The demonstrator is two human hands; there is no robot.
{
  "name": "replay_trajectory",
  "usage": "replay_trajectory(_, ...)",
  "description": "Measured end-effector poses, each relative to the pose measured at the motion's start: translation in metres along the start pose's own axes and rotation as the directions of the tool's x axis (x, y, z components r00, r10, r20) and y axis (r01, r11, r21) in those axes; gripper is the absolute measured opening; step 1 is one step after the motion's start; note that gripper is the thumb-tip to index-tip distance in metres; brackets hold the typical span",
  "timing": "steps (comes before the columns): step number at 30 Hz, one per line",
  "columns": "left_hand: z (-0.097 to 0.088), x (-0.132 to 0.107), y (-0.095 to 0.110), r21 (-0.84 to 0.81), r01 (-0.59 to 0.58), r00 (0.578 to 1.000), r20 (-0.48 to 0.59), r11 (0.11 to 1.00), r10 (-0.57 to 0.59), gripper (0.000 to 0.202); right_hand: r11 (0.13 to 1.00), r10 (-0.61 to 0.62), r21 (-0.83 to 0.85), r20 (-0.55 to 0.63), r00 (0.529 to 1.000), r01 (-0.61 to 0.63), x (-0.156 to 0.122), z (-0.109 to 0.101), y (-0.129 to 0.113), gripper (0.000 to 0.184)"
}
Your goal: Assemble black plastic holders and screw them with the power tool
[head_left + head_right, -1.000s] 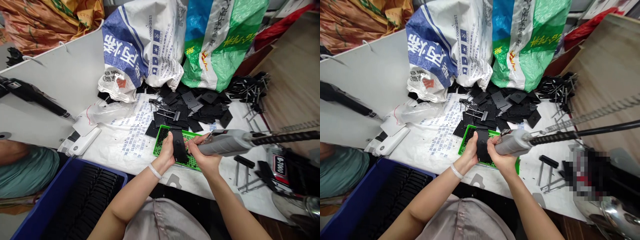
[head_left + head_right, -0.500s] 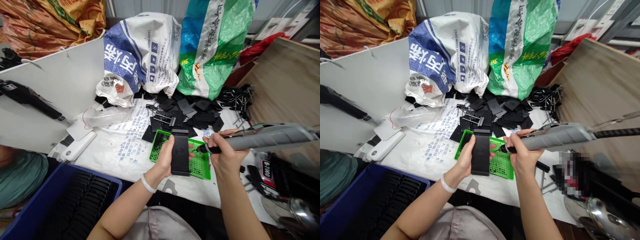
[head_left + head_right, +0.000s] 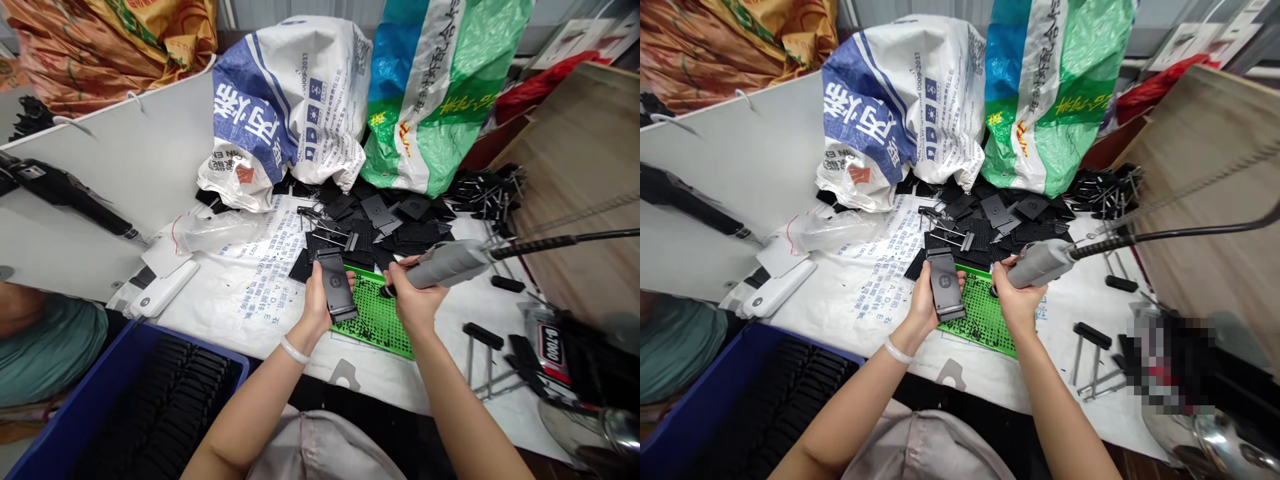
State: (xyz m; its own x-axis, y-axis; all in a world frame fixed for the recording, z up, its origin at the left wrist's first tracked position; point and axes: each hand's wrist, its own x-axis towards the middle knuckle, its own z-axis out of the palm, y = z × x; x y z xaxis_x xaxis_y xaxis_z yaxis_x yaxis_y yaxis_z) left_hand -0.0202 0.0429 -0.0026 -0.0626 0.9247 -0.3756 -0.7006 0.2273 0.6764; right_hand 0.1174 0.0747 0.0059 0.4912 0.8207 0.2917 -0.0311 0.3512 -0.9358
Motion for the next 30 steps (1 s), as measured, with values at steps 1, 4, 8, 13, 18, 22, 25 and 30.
replay_trajectory(1,-0.002,0.001,0.000,-0.032,0.027,1.000,-0.010,0.999,-0.027,0.063,1.000,0.001,-0.022,0.000,1.000,-0.001,0.000,0.000,0.006,0.025)
replay_trajectory(4,-0.005,0.002,-0.001,-0.078,0.070,0.997,-0.017,0.994,-0.072,0.060,0.998,-0.002,-0.064,-0.004,1.000,0.002,0.001,-0.001,0.014,0.024)
replay_trajectory(8,-0.006,0.002,-0.003,-0.083,0.089,0.996,-0.023,0.993,-0.091,0.057,0.996,-0.015,-0.086,0.002,1.000,0.015,0.002,-0.003,0.013,0.022)
replay_trajectory(13,-0.006,0.002,-0.004,-0.083,0.102,0.994,-0.019,0.991,-0.103,0.057,0.998,-0.018,-0.063,-0.044,0.999,0.015,0.003,-0.002,0.013,0.024)
replay_trajectory(18,-0.006,0.001,-0.004,-0.075,0.095,0.995,-0.017,0.993,-0.096,0.054,0.998,0.000,-0.063,-0.062,0.998,-0.004,0.003,-0.003,0.013,0.024)
replay_trajectory(22,-0.006,0.002,-0.004,-0.064,0.094,0.995,-0.020,0.994,-0.095,0.056,0.998,-0.002,-0.070,-0.055,0.998,-0.002,0.002,-0.004,0.014,0.024)
replay_trajectory(25,-0.005,0.000,-0.002,-0.042,0.108,0.994,-0.027,0.993,-0.109,0.057,0.999,-0.009,-0.032,-0.078,0.997,0.007,0.003,-0.003,0.016,0.025)
replay_trajectory(30,0.010,-0.006,-0.011,0.100,0.204,0.970,0.115,0.974,-0.215,0.054,0.998,-0.008,0.068,-0.088,0.996,0.014,0.000,0.000,-0.002,0.029)
